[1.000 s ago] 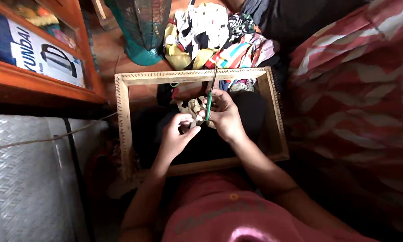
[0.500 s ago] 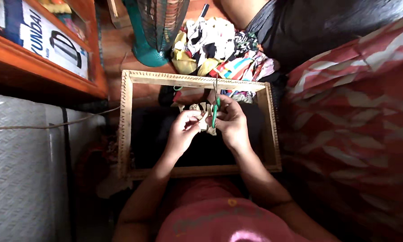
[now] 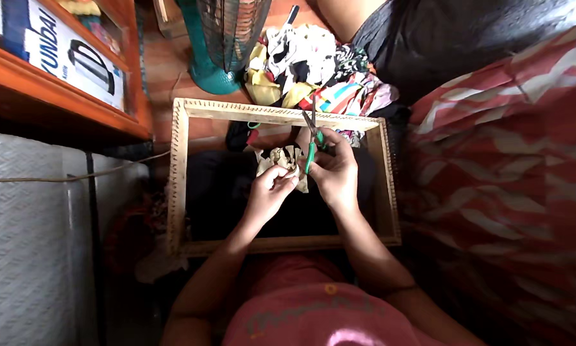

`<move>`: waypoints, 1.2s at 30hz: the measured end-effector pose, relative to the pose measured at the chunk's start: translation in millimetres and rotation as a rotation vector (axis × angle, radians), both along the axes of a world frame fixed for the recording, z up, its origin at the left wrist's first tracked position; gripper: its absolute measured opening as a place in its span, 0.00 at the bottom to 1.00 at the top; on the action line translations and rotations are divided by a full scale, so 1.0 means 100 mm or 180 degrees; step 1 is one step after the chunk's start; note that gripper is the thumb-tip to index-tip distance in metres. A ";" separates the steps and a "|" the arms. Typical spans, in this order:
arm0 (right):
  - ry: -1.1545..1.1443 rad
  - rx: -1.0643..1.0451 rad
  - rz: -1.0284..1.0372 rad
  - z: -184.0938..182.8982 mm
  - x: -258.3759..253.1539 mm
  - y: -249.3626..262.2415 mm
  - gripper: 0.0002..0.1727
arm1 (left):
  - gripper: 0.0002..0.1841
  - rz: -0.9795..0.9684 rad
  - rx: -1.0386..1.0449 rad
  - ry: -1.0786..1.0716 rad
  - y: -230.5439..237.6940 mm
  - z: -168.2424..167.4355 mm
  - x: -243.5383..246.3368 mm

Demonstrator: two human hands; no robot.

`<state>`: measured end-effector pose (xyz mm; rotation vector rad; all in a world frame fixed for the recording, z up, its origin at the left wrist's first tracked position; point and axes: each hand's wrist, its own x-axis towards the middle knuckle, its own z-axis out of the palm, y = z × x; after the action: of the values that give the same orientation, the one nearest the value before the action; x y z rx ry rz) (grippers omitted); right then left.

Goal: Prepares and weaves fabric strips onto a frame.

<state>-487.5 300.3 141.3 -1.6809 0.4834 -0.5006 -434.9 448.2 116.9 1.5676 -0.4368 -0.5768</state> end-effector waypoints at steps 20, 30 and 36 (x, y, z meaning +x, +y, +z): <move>0.0336 0.0803 0.0197 -0.02 -0.06 0.01 0.38 | 0.09 0.0495 -0.0476 0.1255 0.02 0.19 -0.02; 0.0257 0.1101 0.0274 0.00 -0.01 0.17 0.40 | 0.08 0.0635 -0.0219 0.0661 0.00 0.17 -0.04; 0.0231 0.1263 0.0175 -0.01 -0.02 0.13 0.40 | 0.18 0.0763 -0.0238 0.0727 0.00 0.15 -0.03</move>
<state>-489.4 313.5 140.5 -1.3293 0.5486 -0.2810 -437.4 448.2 132.2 1.4378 -0.0946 -0.5397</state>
